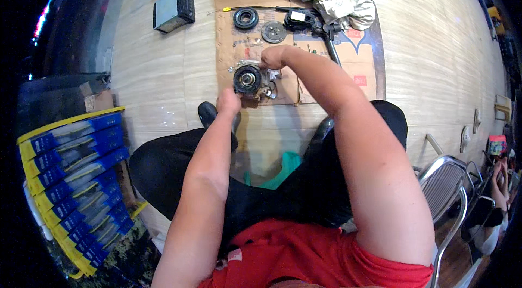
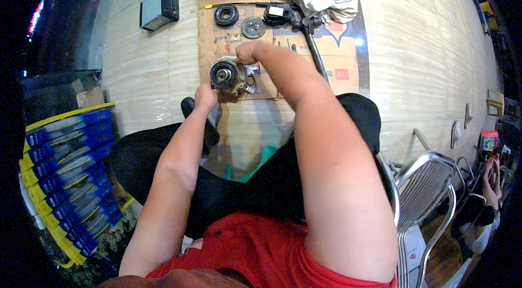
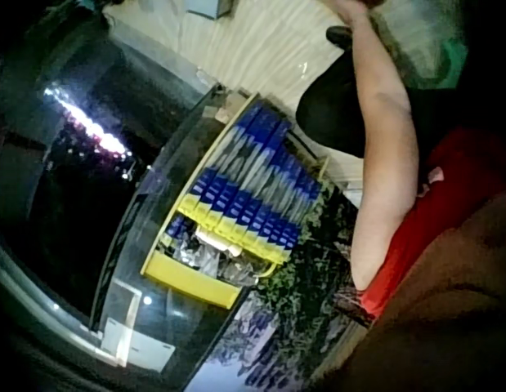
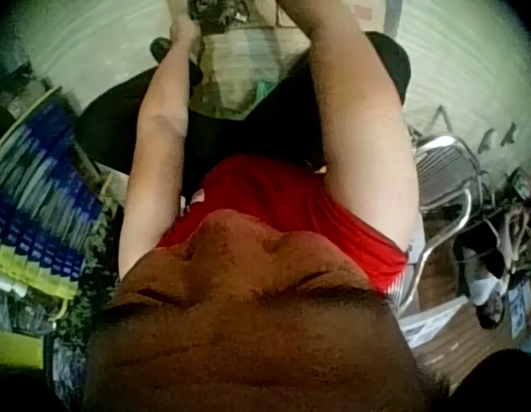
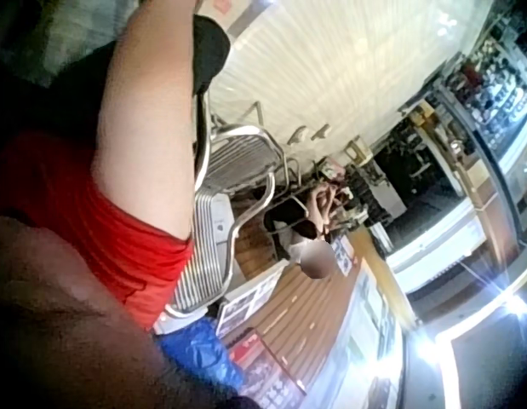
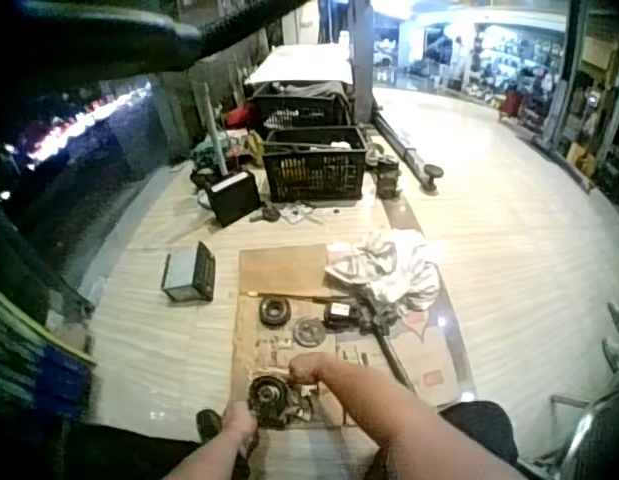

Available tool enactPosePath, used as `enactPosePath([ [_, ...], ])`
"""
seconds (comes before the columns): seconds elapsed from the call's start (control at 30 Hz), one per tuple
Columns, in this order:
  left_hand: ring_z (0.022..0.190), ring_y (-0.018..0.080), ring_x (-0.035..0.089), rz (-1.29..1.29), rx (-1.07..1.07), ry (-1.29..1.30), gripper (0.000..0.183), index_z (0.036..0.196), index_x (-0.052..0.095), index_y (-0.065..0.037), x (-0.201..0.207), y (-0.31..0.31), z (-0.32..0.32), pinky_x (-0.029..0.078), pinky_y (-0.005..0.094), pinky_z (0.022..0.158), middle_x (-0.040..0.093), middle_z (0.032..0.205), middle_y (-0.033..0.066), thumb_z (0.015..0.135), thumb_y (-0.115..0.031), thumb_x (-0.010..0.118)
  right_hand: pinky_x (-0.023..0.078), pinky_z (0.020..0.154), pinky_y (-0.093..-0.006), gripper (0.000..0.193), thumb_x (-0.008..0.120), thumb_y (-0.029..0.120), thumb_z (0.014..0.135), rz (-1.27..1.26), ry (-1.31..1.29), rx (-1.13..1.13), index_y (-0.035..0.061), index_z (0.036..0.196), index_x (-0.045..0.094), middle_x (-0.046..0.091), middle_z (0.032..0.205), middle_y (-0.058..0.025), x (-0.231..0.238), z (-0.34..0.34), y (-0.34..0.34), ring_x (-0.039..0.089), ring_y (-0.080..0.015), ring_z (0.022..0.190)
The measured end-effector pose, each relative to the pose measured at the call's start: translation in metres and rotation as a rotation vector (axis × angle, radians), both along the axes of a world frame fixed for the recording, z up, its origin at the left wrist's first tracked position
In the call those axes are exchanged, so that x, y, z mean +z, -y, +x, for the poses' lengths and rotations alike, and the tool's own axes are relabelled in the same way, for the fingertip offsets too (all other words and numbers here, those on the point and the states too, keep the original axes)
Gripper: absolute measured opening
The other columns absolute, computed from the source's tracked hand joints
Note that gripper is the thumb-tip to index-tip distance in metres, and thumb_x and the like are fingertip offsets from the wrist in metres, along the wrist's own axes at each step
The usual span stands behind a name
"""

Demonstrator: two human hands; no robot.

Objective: The person disassembles and reassembles an alternator by hand and using a screwdriver to manipulate the internal components.

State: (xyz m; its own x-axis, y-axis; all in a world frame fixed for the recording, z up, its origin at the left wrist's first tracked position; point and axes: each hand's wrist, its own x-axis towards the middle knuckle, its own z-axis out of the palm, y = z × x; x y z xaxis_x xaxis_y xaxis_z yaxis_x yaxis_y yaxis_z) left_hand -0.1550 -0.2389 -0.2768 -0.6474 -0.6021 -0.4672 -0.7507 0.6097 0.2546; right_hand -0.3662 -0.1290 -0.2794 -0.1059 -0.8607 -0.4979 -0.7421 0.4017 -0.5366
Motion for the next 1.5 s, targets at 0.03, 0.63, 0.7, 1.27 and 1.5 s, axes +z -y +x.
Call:
enactPosePath([
  [0.03,0.088,0.0377,0.060,0.015,-0.016,0.003,0.025,0.096,0.064,-0.004,-0.002,0.005,0.002,0.047,0.0444,0.076,0.063,0.089,0.0227,0.076,-0.020,0.066,0.045,0.080,-0.0411,0.042,0.042,0.037,0.091,0.064,-0.035,0.111,0.0020,0.091,0.065,0.063,0.090,-0.0227,0.005,-0.003,0.003,0.059,-0.0367,0.084],
  [0.63,0.105,0.0344,0.055,-0.015,-0.492,0.256,0.075,0.127,0.045,-0.003,0.014,0.087,0.015,0.043,0.0385,0.091,0.056,0.115,0.0209,0.066,-0.035,0.076,0.044,0.079,-0.0460,0.040,0.046,0.039,0.089,-0.522,-0.127,-0.480,0.0039,0.094,0.064,0.062,0.090,-0.0224,0.129,-0.018,-0.005,0.058,-0.0393,0.088],
  [0.7,0.104,0.0343,0.055,-0.100,-0.553,0.228,0.064,0.119,0.052,-0.003,0.054,0.114,-0.007,0.043,0.0394,0.090,0.057,0.113,0.0206,0.068,-0.033,0.075,0.044,0.079,-0.0459,0.039,0.047,0.038,0.088,-0.519,-0.165,-0.520,0.0037,0.094,0.064,0.062,0.090,-0.0227,0.157,-0.011,-0.005,0.058,-0.0392,0.088],
  [1.27,0.088,0.0296,0.061,1.044,-1.175,-1.177,0.019,0.096,0.063,-0.003,0.380,-0.046,0.055,0.050,0.0337,0.075,0.063,0.096,0.0131,0.081,-0.010,0.055,0.041,0.057,-0.0318,0.030,0.059,0.027,0.085,-0.631,-0.114,-0.941,-0.0027,0.080,0.061,0.056,0.061,-0.0092,0.269,0.056,-0.087,0.049,-0.0138,0.059],
  [1.5,0.089,0.0280,0.061,1.445,-1.288,-1.222,0.017,0.094,0.063,-0.003,0.370,-0.051,0.057,0.049,0.0328,0.076,0.063,0.096,0.0131,0.081,-0.009,0.055,0.035,0.051,-0.0274,0.030,0.059,0.023,0.087,-0.625,-0.091,-0.903,-0.0027,0.072,0.056,0.046,0.056,-0.0012,0.236,0.034,-0.092,0.040,-0.0085,0.055],
])
